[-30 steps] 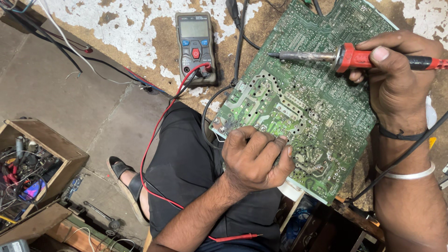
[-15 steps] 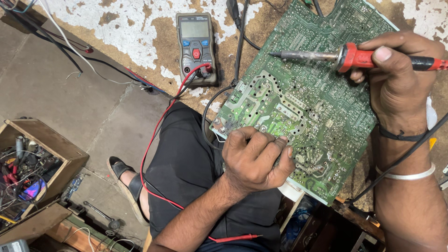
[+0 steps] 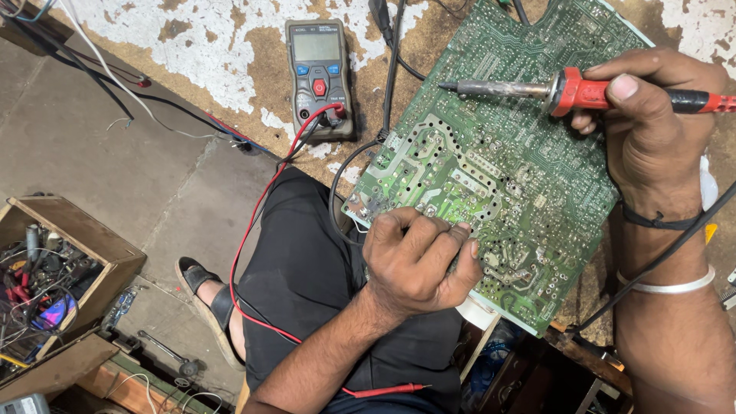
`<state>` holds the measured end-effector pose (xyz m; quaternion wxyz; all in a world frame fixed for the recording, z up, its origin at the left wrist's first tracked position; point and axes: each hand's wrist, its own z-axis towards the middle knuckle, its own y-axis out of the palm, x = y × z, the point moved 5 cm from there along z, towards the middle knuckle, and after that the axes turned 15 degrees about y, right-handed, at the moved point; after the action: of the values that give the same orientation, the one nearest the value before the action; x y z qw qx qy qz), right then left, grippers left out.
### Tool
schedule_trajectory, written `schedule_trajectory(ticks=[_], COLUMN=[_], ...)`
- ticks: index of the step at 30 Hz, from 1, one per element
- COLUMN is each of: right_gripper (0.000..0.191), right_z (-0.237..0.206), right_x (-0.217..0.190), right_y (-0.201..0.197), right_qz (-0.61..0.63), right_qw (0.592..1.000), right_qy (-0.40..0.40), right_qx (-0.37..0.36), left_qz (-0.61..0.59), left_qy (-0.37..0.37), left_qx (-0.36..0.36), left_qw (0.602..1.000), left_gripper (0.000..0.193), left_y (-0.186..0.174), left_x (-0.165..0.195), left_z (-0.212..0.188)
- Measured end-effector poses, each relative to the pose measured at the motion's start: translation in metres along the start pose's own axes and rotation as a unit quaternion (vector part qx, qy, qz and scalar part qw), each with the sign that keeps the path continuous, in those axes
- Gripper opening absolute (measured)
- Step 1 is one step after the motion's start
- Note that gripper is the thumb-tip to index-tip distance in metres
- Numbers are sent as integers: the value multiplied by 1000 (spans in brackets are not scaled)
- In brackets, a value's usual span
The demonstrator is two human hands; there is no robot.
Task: The person uses a soldering iron to apply heat to various points on a green circuit board. They hold the board steady with one hand while manipulating the soldering iron with the other, focusing on specific solder joints.
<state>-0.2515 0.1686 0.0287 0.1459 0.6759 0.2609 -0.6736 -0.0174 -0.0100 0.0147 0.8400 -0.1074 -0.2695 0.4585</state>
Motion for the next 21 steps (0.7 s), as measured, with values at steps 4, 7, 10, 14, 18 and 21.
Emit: schedule_trajectory(ticks=[4, 7, 10, 14, 18, 21], right_gripper=[35, 35, 35, 33, 32, 29], right_z=[0, 0, -1, -1, -4, -11], right_x=[0, -1, -1, 2, 4, -6], right_y=[-1, 0, 1, -4, -7, -3], right_qz=[-4, -1, -2, -24, -111, -155], right_qw=[1000, 1000, 1000, 999, 990, 981], right_qy=[-5, -7, -12, -33, -81, -114], right_qx=[-2, 0, -5, -12, 12, 4], left_qz=[-4, -9, -10, -11, -12, -11], left_qy=[-3, 0, 1, -1, -4, 2], left_qx=[4, 5, 2, 3, 6, 1], left_qw=[1000, 1000, 1000, 1000, 1000, 1000], left_gripper=[8, 8, 9, 9, 9, 8], left_y=[0, 1, 0, -1, 0, -1], left_x=[0, -1, -1, 0, -1, -1], left_z=[0, 0, 0, 1, 0, 1])
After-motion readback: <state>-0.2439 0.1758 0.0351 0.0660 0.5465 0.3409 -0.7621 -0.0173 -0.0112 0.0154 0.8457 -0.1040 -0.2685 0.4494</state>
